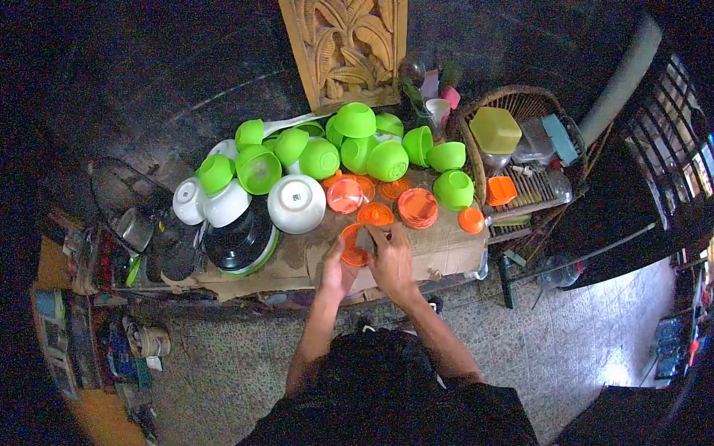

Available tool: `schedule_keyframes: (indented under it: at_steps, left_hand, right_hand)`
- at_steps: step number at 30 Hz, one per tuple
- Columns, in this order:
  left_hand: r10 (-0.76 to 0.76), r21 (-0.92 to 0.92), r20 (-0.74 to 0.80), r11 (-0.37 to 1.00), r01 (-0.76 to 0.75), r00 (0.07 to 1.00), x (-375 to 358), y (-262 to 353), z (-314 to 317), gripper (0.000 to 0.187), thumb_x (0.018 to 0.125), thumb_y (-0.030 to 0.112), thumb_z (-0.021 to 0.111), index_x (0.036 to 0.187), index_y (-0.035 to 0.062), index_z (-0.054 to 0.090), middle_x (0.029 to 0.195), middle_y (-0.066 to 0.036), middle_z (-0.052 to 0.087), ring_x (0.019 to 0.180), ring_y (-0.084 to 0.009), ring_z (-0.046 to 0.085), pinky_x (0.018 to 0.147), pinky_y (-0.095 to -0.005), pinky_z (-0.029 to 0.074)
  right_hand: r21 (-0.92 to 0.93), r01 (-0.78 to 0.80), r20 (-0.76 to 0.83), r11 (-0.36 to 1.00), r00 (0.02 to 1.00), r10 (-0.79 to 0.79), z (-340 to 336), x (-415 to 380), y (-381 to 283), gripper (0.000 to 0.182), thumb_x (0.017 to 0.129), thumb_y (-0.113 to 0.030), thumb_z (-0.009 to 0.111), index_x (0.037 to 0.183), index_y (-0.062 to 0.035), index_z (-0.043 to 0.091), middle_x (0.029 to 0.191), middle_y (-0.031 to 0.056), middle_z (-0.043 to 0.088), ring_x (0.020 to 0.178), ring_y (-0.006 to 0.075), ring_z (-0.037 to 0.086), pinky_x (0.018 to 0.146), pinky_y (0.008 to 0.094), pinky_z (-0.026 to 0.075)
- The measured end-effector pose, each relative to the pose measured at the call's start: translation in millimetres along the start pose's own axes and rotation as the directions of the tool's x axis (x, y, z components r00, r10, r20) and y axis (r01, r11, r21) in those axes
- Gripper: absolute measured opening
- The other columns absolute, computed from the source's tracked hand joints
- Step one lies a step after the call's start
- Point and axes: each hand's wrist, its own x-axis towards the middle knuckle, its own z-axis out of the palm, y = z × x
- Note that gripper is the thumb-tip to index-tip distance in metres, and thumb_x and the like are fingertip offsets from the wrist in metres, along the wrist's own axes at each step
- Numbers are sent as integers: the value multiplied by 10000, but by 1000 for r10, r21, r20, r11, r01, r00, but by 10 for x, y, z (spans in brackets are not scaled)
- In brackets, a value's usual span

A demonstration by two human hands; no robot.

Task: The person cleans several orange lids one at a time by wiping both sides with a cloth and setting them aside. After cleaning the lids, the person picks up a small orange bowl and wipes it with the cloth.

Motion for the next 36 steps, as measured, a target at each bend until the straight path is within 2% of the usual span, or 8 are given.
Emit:
schedule_keyframes:
  at_steps: [5, 15, 18, 20, 22, 29, 32, 36]
  left_hand:
    - [17, 97, -112, 995, -7, 994, 2, -21, 55, 570, 1038, 553, 532, 1391, 107, 578, 1238, -38, 680, 1089, -183, 654, 924, -374, 526]
    - [112, -9, -157, 993, -115, 981, -48, 265, 2, 753, 1061, 657, 332, 1404, 22, 551, 1245, -174, 688, 1125, -275, 684, 1015, -425, 534]
    - [173, 16, -151, 985, -172, 973, -3, 308, -18, 723, 1083, 614, 310, 1387, 6, 557, 1214, -224, 702, 1115, -299, 702, 1031, -437, 535]
    - [217, 53, -172, 976, -211, 961, 16, 326, 34, 704, 1095, 590, 299, 1377, 1, 561, 1202, -246, 706, 1116, -307, 708, 1042, -437, 531]
    - [290, 205, -213, 947, -248, 933, -15, 355, 155, 641, 1106, 558, 319, 1415, 40, 536, 1325, -117, 654, 1226, -235, 617, 1053, -416, 491]
    - [127, 143, -189, 984, -101, 974, 116, 26, -96, 588, 1099, 544, 383, 1372, 57, 565, 1319, -63, 640, 1191, -179, 610, 1031, -366, 497]
    - [96, 58, -219, 995, -85, 971, 59, 36, 48, 589, 1107, 539, 368, 1360, 42, 556, 1216, -74, 647, 1024, -164, 647, 890, -328, 537]
    - [146, 38, -203, 989, -141, 968, -35, 252, 160, 599, 1108, 540, 357, 1368, 36, 551, 1265, -93, 635, 1077, -186, 654, 928, -338, 541]
  right_hand:
    - [16, 20, -25, 1000, 999, -20, 118, 42, -83, 619, 671, 63, 742, 1273, -63, 674, 1073, 193, 623, 1052, 384, 614, 925, 482, 515]
    - [256, 153, 315, 955, 920, -232, 120, -11, -308, 605, 700, 30, 690, 1296, -72, 680, 1193, 207, 634, 1137, 403, 605, 993, 471, 510]
    - [239, 250, 254, 938, 916, -309, 146, -48, -218, 562, 708, 27, 691, 1263, -63, 697, 1178, 210, 632, 1114, 405, 617, 972, 478, 521]
    - [192, 139, 272, 972, 944, -188, 145, -53, -135, 536, 706, 35, 690, 1233, -57, 709, 1137, 206, 630, 1081, 405, 626, 948, 482, 530]
    - [140, 103, 234, 985, 963, -134, 108, 6, -87, 535, 698, 40, 698, 1225, -54, 712, 1120, 200, 628, 1060, 398, 631, 931, 475, 535]
    - [75, -6, -16, 997, 1000, 7, 116, 197, -160, 556, 665, 66, 713, 1205, -63, 738, 1012, 172, 651, 1000, 378, 657, 874, 454, 548]
    - [120, 28, -29, 992, 999, -25, 141, 186, -289, 564, 659, 69, 708, 1207, -62, 739, 1016, 172, 652, 1003, 371, 656, 885, 446, 543]
    - [213, 200, 49, 956, 975, -215, 246, 72, -220, 529, 670, 30, 730, 1195, -36, 724, 1074, 190, 639, 999, 385, 649, 886, 453, 549]
